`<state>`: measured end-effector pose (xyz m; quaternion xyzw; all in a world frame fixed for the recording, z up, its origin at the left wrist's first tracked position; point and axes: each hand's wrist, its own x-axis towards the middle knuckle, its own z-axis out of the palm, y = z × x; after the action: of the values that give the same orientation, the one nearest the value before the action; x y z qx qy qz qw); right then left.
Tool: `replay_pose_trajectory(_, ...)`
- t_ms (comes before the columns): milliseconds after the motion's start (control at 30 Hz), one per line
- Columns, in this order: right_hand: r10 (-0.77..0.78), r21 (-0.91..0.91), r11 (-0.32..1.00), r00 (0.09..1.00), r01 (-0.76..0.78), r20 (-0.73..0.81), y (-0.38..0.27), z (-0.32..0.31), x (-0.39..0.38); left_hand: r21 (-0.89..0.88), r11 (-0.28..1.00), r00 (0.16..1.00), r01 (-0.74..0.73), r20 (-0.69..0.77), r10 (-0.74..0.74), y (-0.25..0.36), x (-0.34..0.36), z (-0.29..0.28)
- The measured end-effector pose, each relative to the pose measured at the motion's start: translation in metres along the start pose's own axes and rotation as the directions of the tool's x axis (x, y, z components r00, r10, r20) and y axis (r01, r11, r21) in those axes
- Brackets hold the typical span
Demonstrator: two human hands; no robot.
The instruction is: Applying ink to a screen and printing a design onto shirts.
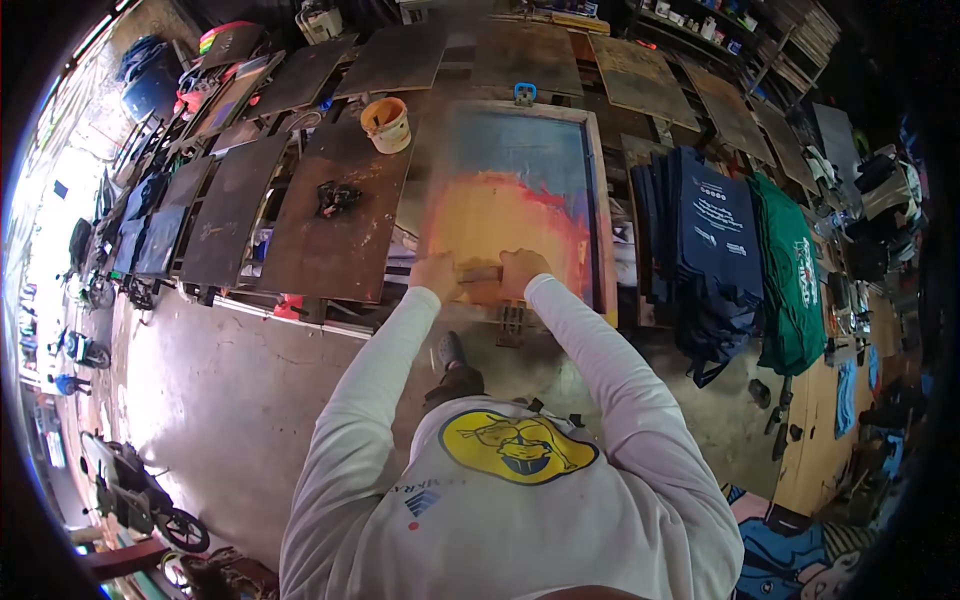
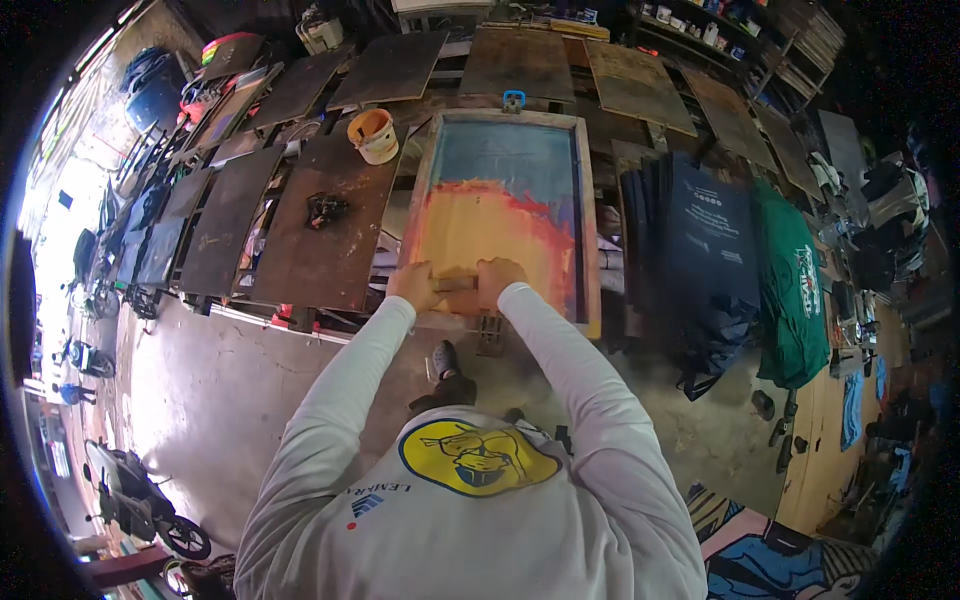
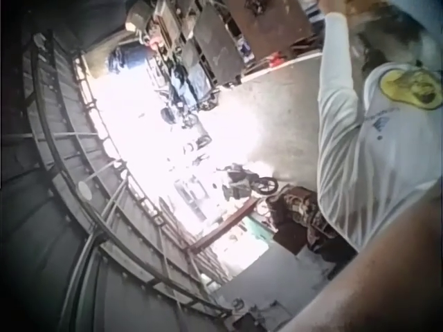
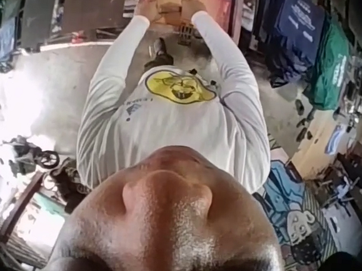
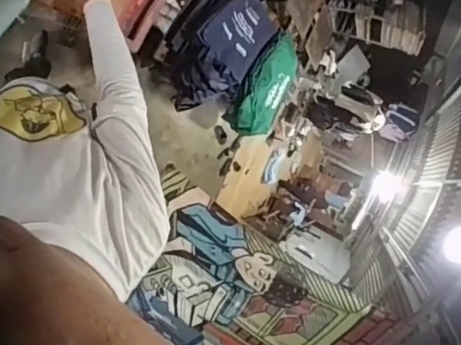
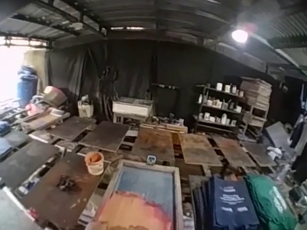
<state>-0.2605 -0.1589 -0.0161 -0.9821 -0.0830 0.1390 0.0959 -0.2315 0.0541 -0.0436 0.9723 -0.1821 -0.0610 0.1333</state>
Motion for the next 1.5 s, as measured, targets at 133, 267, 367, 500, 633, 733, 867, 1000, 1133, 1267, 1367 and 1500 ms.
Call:
replay_pose_trajectory(133,0.042,0.021,0.999,0.999,-0.042,0.021,0.001,0.004,-0.005,-0.002,1.0,1.0,-0.016,-0.011,0.016,0.007,-0.009,-0.003)
replay_pose_trajectory(267,0.063,0.062,0.996,0.998,-0.062,-0.001,0.004,0.009,-0.003,0.02,0.999,0.998,-0.042,0.051,0.041,0.008,-0.001,-0.014)
replay_pose_trajectory(367,0.076,0.05,0.996,0.997,-0.075,-0.006,0.014,0.006,0.006,0.076,0.989,0.977,-0.127,0.182,0.112,0.007,0.028,-0.028)
replay_pose_trajectory(500,0.167,0.046,0.985,0.984,-0.164,-0.064,0.042,-0.017,0.036,0.095,0.942,0.922,-0.321,0.26,0.288,0.017,0.098,-0.051)
replay_pose_trajectory(633,0.343,0.123,0.938,0.925,-0.326,-0.166,0.072,-0.031,0.072,0.126,0.873,0.882,-0.472,0.053,0.469,0.03,0.163,-0.06)
replay_pose_trajectory(733,0.402,0.157,0.914,0.889,-0.375,-0.218,0.085,-0.029,0.102,0.058,0.871,0.872,-0.488,-0.012,0.489,0.028,0.195,-0.059)
replay_pose_trajectory(867,0.449,0.102,0.893,0.869,-0.438,-0.205,0.086,-0.019,0.12,-0.013,0.805,0.803,-0.594,-0.069,0.591,0.016,0.212,-0.047)
replay_pose_trajectory(1000,0.518,0.191,0.855,0.807,-0.481,-0.284,0.058,-0.001,0.092,-0.033,0.81,0.792,-0.586,0.189,0.581,0.007,0.212,-0.029)
replay_pose_trajectory(1133,0.643,0.24,0.765,0.728,-0.598,-0.237,-0.005,0.025,0.05,-0.08,0.754,0.701,-0.652,0.318,0.639,-0.015,0.186,-0.02)
replay_pose_trajectory(1267,0.707,0.352,0.695,0.685,-0.627,-0.176,-0.055,0.031,0.03,-0.095,0.629,0.568,-0.772,0.342,0.749,-0.036,0.173,-0.032)
replay_pose_trajectory(1367,0.686,0.387,0.688,0.724,-0.614,-0.071,-0.063,0.022,0.027,-0.072,0.497,0.422,-0.865,0.431,0.798,-0.023,0.202,-0.04)
replay_pose_trajectory(1500,0.824,0.384,0.54,0.564,-0.749,-0.059,-0.039,0.004,0.028,-0.012,0.367,0.343,-0.93,0.328,0.88,0.04,0.242,-0.036)
